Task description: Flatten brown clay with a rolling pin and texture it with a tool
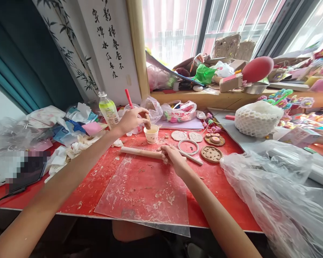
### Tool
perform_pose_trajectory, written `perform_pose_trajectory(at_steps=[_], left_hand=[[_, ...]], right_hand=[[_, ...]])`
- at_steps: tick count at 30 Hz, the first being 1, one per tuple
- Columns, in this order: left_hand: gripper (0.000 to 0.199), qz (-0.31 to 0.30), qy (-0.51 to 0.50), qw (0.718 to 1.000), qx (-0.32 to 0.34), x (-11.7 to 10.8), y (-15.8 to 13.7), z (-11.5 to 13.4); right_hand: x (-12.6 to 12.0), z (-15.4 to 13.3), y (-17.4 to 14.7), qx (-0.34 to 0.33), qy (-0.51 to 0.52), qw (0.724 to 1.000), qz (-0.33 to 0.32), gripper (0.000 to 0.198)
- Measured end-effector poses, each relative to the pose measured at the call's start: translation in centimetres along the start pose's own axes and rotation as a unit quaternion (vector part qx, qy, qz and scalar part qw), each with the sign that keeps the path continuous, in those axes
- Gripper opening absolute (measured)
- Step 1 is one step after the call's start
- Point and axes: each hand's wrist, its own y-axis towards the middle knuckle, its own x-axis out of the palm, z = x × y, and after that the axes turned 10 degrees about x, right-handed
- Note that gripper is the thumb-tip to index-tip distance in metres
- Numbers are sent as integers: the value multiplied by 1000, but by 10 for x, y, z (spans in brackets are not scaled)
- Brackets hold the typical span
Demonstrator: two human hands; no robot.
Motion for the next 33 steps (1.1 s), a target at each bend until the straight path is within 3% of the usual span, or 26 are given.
perform_pose_trajectory(at_steps=[7,18,33], left_hand=[[20,-57,69,996,4,22,14,-21],[26,-143,160,977,13,33,18,-20],[24,-140,162,976,45,28,17,-14]], right_hand=[[4,0,1,-7,-11,1000,-8,16],[4,-1,1,-16,-21,1000,-4,15],[6,-7,-5,-16,-28,999,-9,17]])
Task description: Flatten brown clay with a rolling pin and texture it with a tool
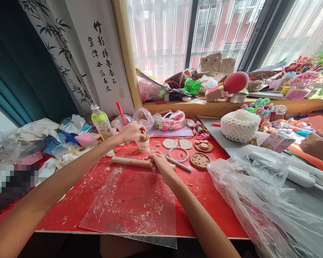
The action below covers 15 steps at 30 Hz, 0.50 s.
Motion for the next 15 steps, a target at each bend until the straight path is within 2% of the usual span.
perform_pose_trajectory(at_steps=[8,15], left_hand=[[25,41,14,999,13,-25,-2,3],[20,23,18,999,41,-29,-14,12]], right_hand=[[0,-1,0,-8,7,1000,3,17],[-2,3,5,-7,5,1000,-2,18]])
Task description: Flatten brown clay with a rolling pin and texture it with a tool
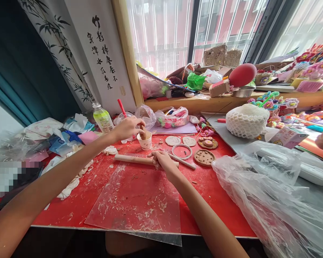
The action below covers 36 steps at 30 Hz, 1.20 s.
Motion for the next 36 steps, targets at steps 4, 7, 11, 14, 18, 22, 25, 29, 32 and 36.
perform_pose_trajectory(at_steps=[4,7,11,14,18,22,25,29,32,36], left_hand=[[20,3,-8,1000,-4,-3,-6,1],[20,35,3,999,0,-17,-13,8],[20,71,-13,997,21,-44,-35,29],[22,81,-22,996,25,-49,-59,49],[20,32,-38,998,43,-24,-88,66],[17,-59,-92,992,54,3,-99,70],[18,-66,-106,990,59,5,-97,70],[18,-54,-113,990,58,2,-95,73],[17,-82,-122,988,49,4,-95,75],[20,-61,-115,990,54,6,-93,74]], right_hand=[[0,0,-1,4,-9,1000,5,16],[1,-1,-3,7,-14,1000,12,16],[1,-2,-4,14,-20,1000,20,15],[1,-1,-4,19,-23,999,19,15],[0,1,-4,19,-30,999,22,15],[1,0,-5,25,-45,998,30,14],[2,-1,-6,24,-47,998,29,13],[1,0,-6,21,-43,999,24,14],[0,0,-5,23,-43,999,22,15],[0,-1,-7,18,-42,999,12,16]])
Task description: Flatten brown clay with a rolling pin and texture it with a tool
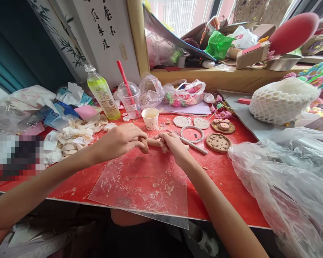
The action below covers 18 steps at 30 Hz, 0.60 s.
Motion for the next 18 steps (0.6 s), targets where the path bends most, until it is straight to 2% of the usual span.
perform_pose_trajectory(at_steps=[5,13,18], left_hand=[[18,-16,4,1000,-3,4,2,-3],[18,-8,6,1000,-10,8,5,-6],[16,26,10,1000,-5,6,4,-3]], right_hand=[[0,0,-1,-1,5,1000,-7,16],[-1,1,1,0,4,1000,-4,16],[1,-1,0,12,4,1000,7,15]])
